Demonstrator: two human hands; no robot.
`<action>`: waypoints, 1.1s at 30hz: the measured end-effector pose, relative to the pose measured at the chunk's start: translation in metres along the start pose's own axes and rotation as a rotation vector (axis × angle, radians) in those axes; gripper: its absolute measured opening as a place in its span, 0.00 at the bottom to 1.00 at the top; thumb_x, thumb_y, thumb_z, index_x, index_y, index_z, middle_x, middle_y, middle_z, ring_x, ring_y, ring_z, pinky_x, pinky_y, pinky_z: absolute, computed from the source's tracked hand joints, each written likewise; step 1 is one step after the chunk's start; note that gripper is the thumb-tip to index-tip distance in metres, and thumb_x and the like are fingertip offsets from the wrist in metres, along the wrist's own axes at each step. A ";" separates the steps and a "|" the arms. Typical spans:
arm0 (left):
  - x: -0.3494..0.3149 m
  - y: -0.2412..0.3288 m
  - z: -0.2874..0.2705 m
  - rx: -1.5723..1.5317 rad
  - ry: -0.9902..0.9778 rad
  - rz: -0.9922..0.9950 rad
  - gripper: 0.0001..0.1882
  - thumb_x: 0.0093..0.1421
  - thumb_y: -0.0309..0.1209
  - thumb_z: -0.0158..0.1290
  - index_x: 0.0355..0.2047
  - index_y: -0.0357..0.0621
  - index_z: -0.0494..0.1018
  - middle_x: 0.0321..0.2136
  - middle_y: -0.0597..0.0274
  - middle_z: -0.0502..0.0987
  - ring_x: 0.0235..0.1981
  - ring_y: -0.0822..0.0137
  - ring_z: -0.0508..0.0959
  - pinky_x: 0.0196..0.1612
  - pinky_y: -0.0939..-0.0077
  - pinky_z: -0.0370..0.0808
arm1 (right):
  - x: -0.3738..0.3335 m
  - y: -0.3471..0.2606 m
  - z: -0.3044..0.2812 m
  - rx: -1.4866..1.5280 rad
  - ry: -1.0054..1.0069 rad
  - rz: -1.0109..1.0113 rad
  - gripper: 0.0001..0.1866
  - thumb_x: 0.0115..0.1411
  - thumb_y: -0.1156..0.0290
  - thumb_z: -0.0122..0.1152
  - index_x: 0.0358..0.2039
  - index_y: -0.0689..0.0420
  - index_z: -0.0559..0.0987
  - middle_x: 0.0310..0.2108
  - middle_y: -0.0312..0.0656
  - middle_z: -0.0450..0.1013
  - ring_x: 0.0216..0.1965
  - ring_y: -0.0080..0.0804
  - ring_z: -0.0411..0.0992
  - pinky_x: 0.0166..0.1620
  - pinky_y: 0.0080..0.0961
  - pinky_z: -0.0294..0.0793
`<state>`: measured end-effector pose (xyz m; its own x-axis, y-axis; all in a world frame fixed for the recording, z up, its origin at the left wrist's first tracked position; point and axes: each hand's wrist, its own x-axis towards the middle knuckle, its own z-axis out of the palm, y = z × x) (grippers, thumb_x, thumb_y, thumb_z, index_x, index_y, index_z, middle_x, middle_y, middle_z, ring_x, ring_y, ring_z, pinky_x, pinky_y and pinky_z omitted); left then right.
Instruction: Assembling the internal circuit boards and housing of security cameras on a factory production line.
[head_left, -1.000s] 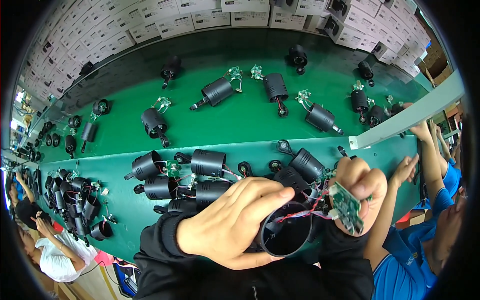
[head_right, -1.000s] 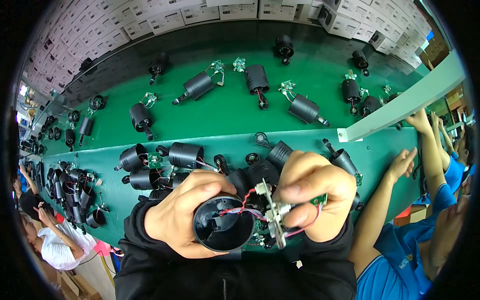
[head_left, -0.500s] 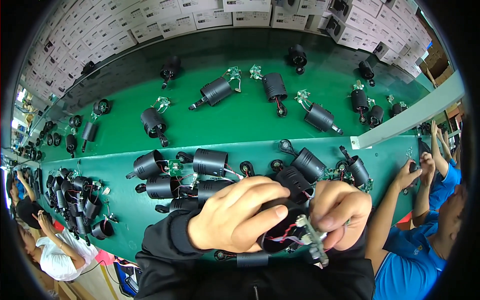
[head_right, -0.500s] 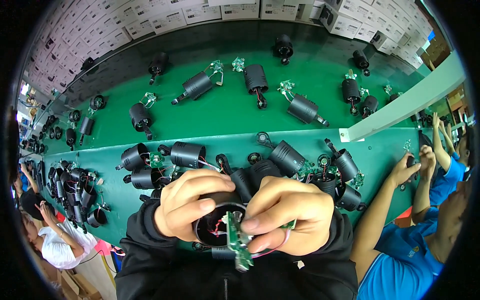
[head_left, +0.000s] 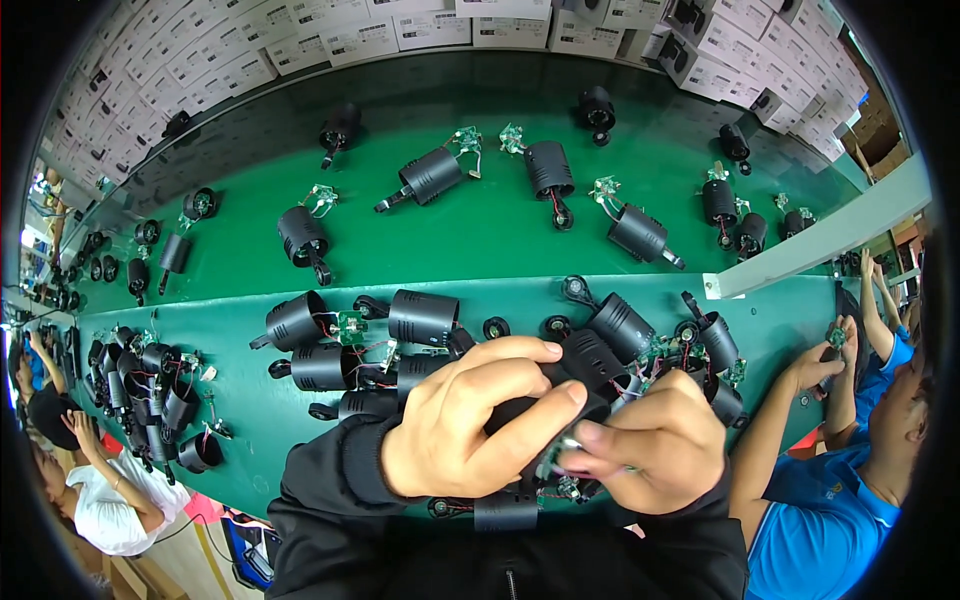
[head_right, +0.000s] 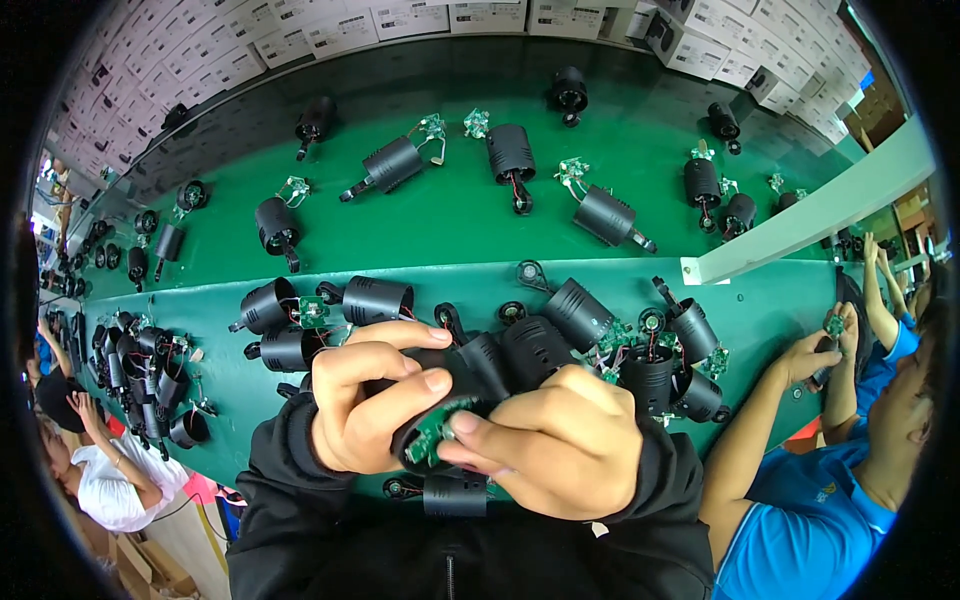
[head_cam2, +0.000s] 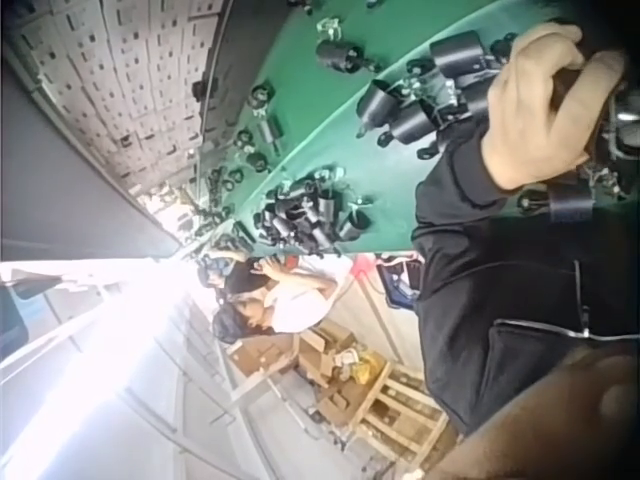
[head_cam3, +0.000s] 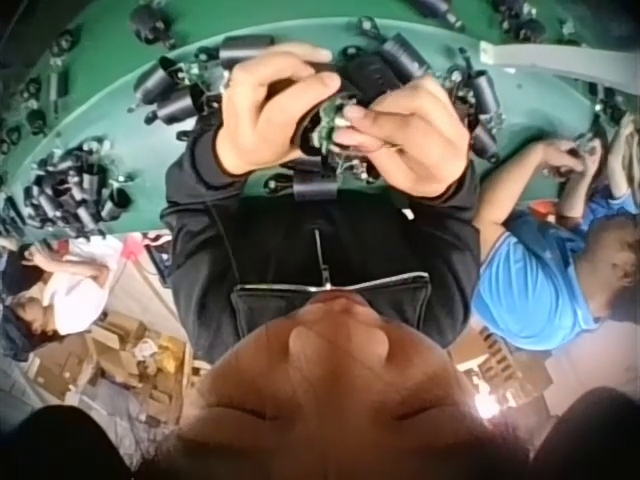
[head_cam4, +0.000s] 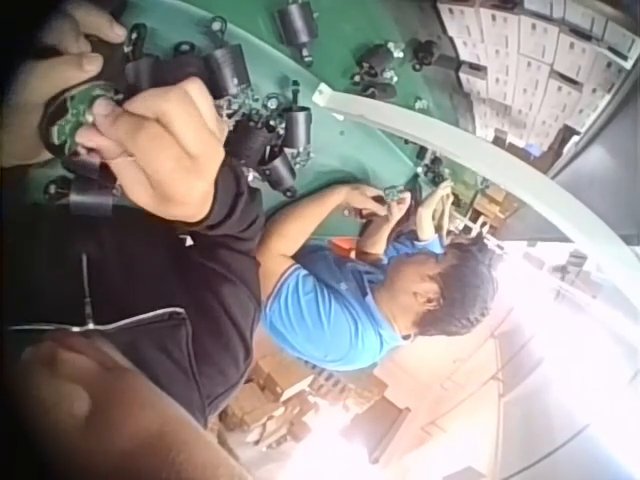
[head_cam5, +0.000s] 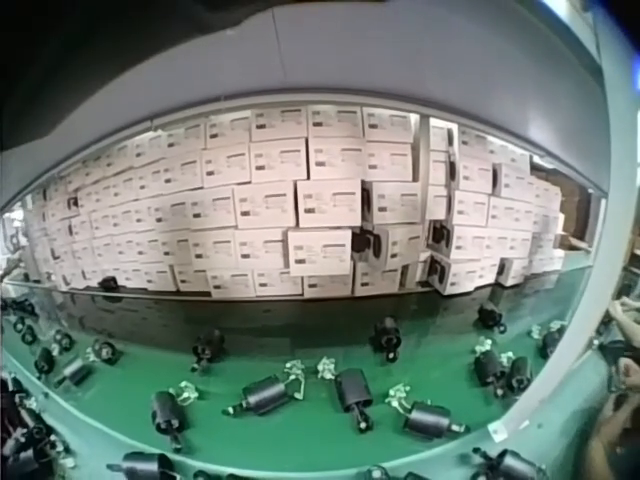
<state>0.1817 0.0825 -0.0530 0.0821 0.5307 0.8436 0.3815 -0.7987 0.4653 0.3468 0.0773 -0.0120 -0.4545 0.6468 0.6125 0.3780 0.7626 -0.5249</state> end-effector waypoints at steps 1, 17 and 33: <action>-0.001 0.001 0.002 0.021 0.003 -0.006 0.16 0.45 0.21 0.59 0.37 0.40 0.75 0.32 0.58 0.67 0.37 0.56 0.76 0.34 0.72 0.76 | -0.001 0.000 0.000 -0.106 -0.011 -0.027 0.10 0.42 0.71 0.72 0.25 0.56 0.79 0.22 0.33 0.70 0.20 0.23 0.62 0.26 0.16 0.62; 0.012 0.013 -0.004 0.101 -0.289 -0.100 0.22 0.42 0.32 0.64 0.39 0.42 0.76 0.39 0.53 0.73 0.34 0.60 0.75 0.35 0.75 0.75 | 0.003 0.017 -0.012 0.062 -0.119 0.091 0.09 0.39 0.78 0.66 0.23 0.59 0.76 0.22 0.36 0.67 0.20 0.29 0.61 0.22 0.19 0.62; 0.004 0.005 -0.020 0.289 -0.321 0.055 0.20 0.53 0.38 0.52 0.41 0.37 0.73 0.38 0.53 0.75 0.32 0.62 0.76 0.30 0.79 0.76 | 0.006 0.024 0.006 0.368 -0.140 0.079 0.08 0.43 0.79 0.67 0.22 0.61 0.75 0.18 0.37 0.65 0.18 0.29 0.59 0.22 0.20 0.61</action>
<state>0.1659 0.0756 -0.0420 0.3745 0.5872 0.7176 0.6068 -0.7404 0.2892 0.3485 0.0994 -0.0243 -0.5510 0.6770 0.4880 0.1138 0.6403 -0.7596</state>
